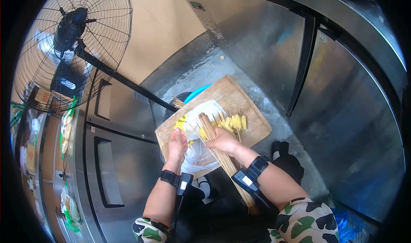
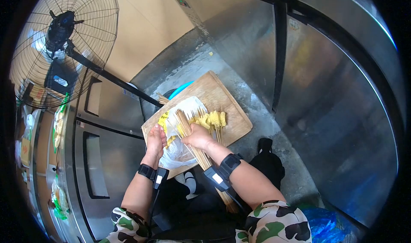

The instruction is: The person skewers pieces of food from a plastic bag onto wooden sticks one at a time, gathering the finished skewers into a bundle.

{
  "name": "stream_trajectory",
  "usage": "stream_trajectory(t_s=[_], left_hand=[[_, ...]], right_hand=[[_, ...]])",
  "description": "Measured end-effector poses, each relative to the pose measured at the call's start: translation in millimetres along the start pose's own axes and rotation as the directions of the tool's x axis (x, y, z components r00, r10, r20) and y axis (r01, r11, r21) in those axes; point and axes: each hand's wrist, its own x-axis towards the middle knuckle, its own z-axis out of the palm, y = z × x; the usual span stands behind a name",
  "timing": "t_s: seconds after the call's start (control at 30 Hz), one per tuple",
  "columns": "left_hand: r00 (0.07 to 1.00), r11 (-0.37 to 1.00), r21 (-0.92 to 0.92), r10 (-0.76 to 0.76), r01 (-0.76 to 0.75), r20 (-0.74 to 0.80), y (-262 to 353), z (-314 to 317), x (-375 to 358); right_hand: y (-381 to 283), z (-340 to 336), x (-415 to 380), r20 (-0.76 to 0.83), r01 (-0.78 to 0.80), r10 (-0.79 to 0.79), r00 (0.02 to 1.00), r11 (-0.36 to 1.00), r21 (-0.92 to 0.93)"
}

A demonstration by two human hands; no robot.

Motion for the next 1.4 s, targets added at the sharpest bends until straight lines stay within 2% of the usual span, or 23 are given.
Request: stream_trajectory(t_s=[0.03, 0.17, 0.27, 0.3, 0.5, 0.63, 0.7, 0.9, 1.0, 1.2, 1.3, 1.4], left_hand=[[1.000, 1.000, 0.007, 0.019, -0.019, 0.011, 1.0, 0.9, 0.0], [0.993, 0.994, -0.062, 0.092, -0.088, 0.077, 4.3, 1.6, 6.2], [0.985, 0.951, -0.302, 0.110, -0.065, 0.136, 13.6, 14.8, 5.5], [0.957, 0.924, -0.378, 0.152, -0.049, 0.248, 15.2, 9.5, 9.3], [0.968, 0.950, -0.285, 0.179, -0.124, 0.176, 19.3, 13.2, 14.3], [0.968, 0.919, -0.377, 0.189, -0.115, 0.164, 26.4, 22.5, 8.0], [0.956, 0.902, -0.414, 0.218, -0.122, 0.194, 27.5, 24.2, 7.5], [0.947, 0.924, -0.354, 0.233, -0.145, 0.220, 21.5, 25.1, 6.6], [0.938, 0.927, -0.308, 0.281, -0.212, 0.201, 15.7, 28.1, -0.7], [0.898, 0.905, -0.095, 0.424, -0.415, 0.119, 6.9, 29.0, -10.1], [0.885, 0.885, 0.002, 0.465, -0.465, 0.024, 11.3, 31.2, -11.3], [0.893, 0.880, -0.157, 0.449, -0.447, -0.027, 24.5, 39.2, -18.6]], right_hand=[[-2.4, -0.3, -1.5, -0.002, 0.000, -0.001, 1.000, 0.999, -0.047], [4.9, 2.1, 3.0, 0.024, 0.018, -0.018, 1.000, 1.000, 0.006], [2.0, 1.3, 0.4, 0.045, 0.013, -0.014, 0.999, 0.999, 0.034], [1.9, 1.5, 0.2, 0.045, 0.014, -0.015, 0.999, 0.999, 0.031], [1.6, 4.6, 0.9, 0.118, -0.001, -0.014, 0.993, 0.992, 0.128], [5.8, 6.2, 3.3, 0.104, -0.001, -0.016, 0.994, 0.987, 0.162], [4.7, 5.6, 2.1, 0.088, 0.015, -0.028, 0.996, 0.990, 0.142], [-2.1, 4.1, -0.7, 0.044, -0.010, 0.010, 0.999, 1.000, -0.003], [-5.7, 3.5, -2.6, 0.041, -0.029, 0.030, 0.999, 0.999, -0.018], [-11.0, 3.8, -7.2, 0.031, -0.038, 0.040, 0.999, 0.998, -0.049], [-15.0, 3.1, -9.5, 0.058, -0.047, 0.048, 0.997, 0.999, -0.022], [-14.4, 3.8, -9.6, 0.097, -0.042, 0.036, 0.995, 0.997, 0.059]])
